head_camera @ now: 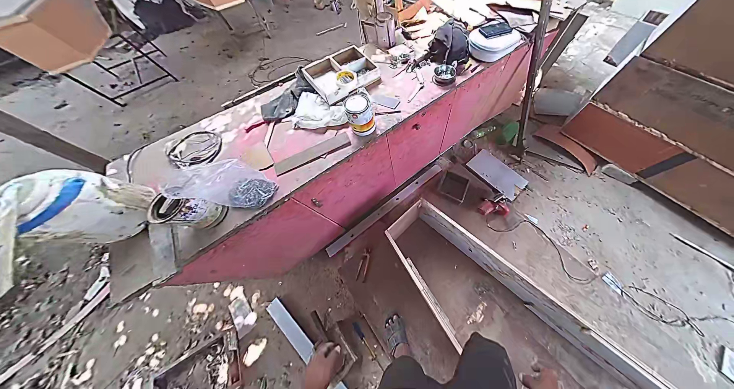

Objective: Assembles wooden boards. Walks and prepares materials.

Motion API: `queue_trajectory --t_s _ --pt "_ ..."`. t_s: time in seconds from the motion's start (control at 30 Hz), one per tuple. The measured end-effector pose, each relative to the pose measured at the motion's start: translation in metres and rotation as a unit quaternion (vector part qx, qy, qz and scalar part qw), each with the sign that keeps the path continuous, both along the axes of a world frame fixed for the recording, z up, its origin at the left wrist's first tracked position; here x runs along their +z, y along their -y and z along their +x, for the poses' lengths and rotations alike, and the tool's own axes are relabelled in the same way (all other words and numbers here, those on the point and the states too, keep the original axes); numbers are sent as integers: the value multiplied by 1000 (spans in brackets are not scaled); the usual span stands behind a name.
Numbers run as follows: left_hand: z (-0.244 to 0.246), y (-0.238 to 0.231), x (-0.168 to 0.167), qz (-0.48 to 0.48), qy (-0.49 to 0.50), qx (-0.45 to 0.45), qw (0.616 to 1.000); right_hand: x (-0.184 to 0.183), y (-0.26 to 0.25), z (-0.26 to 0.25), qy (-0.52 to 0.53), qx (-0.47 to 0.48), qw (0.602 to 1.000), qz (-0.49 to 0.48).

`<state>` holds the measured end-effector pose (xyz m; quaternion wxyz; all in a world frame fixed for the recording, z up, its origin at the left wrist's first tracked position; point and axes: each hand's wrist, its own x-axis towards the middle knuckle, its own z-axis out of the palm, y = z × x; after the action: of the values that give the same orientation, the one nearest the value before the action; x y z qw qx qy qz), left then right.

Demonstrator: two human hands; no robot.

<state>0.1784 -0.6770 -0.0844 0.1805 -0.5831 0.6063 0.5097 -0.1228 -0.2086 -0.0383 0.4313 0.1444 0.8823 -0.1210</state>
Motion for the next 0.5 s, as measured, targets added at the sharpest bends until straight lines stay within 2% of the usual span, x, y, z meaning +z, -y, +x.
queue_trajectory --t_s 0.13,0.23,0.37,0.43,0.5 --pt "-92 60 46 -101 -98 168 976 -1 9 -39 -39 -50 997 43" --pt "-179 90 86 -142 -207 206 946 -5 24 -65 -33 -68 996 51" --pt "-320 126 127 -204 -324 165 909 -33 53 -102 4 -93 995 30" --pt "-398 147 139 -261 -365 90 889 -52 81 -127 49 -105 993 12" --pt "-479 172 142 -361 -380 -28 851 -79 115 -155 95 -97 991 -1"
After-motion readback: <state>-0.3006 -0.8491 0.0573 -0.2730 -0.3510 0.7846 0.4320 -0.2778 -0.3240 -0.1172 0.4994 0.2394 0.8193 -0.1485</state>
